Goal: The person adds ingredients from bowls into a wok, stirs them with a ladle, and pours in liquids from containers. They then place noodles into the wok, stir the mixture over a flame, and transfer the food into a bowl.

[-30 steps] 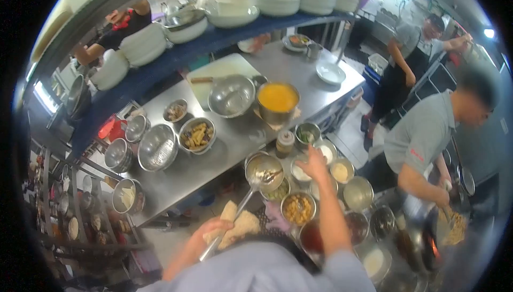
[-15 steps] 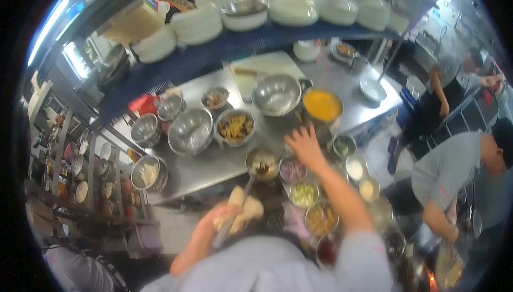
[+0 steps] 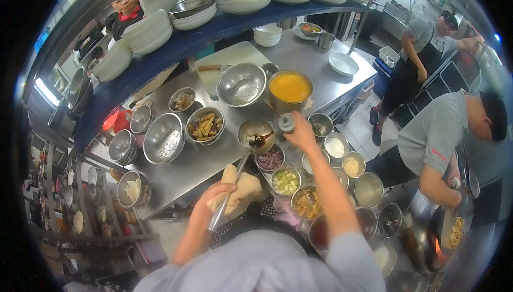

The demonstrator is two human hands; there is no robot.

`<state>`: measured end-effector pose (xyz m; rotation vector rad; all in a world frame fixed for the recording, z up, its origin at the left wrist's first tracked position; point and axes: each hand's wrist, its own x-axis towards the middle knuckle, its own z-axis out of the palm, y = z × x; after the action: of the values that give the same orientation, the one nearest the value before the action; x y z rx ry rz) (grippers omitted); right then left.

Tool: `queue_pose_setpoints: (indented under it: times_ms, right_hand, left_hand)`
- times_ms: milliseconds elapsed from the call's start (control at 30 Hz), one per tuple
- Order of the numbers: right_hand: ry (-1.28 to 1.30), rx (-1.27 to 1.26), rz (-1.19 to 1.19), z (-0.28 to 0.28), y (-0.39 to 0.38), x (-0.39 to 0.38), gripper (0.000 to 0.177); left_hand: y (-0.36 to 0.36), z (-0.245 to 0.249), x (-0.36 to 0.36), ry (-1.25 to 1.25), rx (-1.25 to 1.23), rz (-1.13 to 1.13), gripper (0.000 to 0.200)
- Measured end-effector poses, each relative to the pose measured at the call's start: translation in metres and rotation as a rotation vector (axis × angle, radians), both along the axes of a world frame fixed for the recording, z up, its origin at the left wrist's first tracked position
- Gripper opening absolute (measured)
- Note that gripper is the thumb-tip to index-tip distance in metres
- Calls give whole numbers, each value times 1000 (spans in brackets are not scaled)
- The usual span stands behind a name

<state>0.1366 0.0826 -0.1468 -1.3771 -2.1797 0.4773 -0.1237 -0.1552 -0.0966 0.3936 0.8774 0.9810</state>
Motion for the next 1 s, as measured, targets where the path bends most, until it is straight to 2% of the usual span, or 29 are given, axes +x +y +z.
queue_pose_setpoints:
  times_ms: [67,133,200,233,267,300,333,400,433,500,533,567,667,733,767,800,833,867,900,933,967,1000]
  right_hand:
    - [157,-321,-208,-17,-20,13,76]
    - [172,-383,-275,-32,-34,36,79]
    - [221,-346,-239,-16,-63,71,81]
    - [228,-221,-249,-27,-82,105,82]
    - [185,-173,-340,-19,-112,132,82]
    - [183,-158,-378,13,-147,150,81]
    - [121,-233,-435,19,-174,175,83]
    - [114,-400,-431,-12,-220,224,91]
    - [173,-479,-414,-51,-237,250,93]
    - [201,-491,-399,-75,-246,247,97]
    - [170,-423,-399,-56,-255,218,98]
    - [181,-408,-523,-36,-257,187,92]
    - [288,-299,-745,-50,-255,160,87]
    - [218,-302,-816,-24,-254,157,80]
    - [269,-170,-770,-11,-256,159,79]
    - [223,-154,-774,21,-256,158,83]
    - [350,60,-728,52,-256,143,85]
    - [557,169,-654,90,-255,121,85]
    - [674,187,-487,105,-249,121,83]
    - [519,-97,-550,102,-237,131,82]
    - [493,15,-479,124,-219,89,79]
    - [291,-136,-323,152,-206,66,77]
  left_hand:
    - [1,5,5,-15,15,26,50]
    - [-1,12,6,13,-30,7,50]
    - [-1,11,9,-18,-40,-15,51]
    - [-4,6,9,-59,-29,-32,51]
    - [-6,4,9,-100,-15,-42,51]
    - [-9,9,12,-87,-26,-42,52]
    - [-12,19,17,-73,-37,-45,52]
    - [-16,21,22,-64,-52,-53,53]
    - [-19,14,24,-70,-53,-58,53]
    - [-22,15,29,-130,-46,-73,52]
    - [-24,14,31,-127,-58,-74,52]
    - [-27,12,30,-123,-69,-85,51]
    - [-20,15,12,-90,-81,-167,48]
    - [-9,6,-6,-118,-85,-246,49]
    - [-2,15,-14,-69,-93,-248,49]
    - [4,7,-27,-93,-75,-287,49]
    - [12,-8,-38,-121,-64,-340,48]
    - [18,-12,-44,-156,-57,-409,48]
    - [24,-13,-53,-171,-26,-456,48]
    - [31,-14,-62,-166,-36,-475,48]
    - [36,-18,-71,-152,-56,-508,49]
    - [39,-21,-77,-138,-81,-541,49]
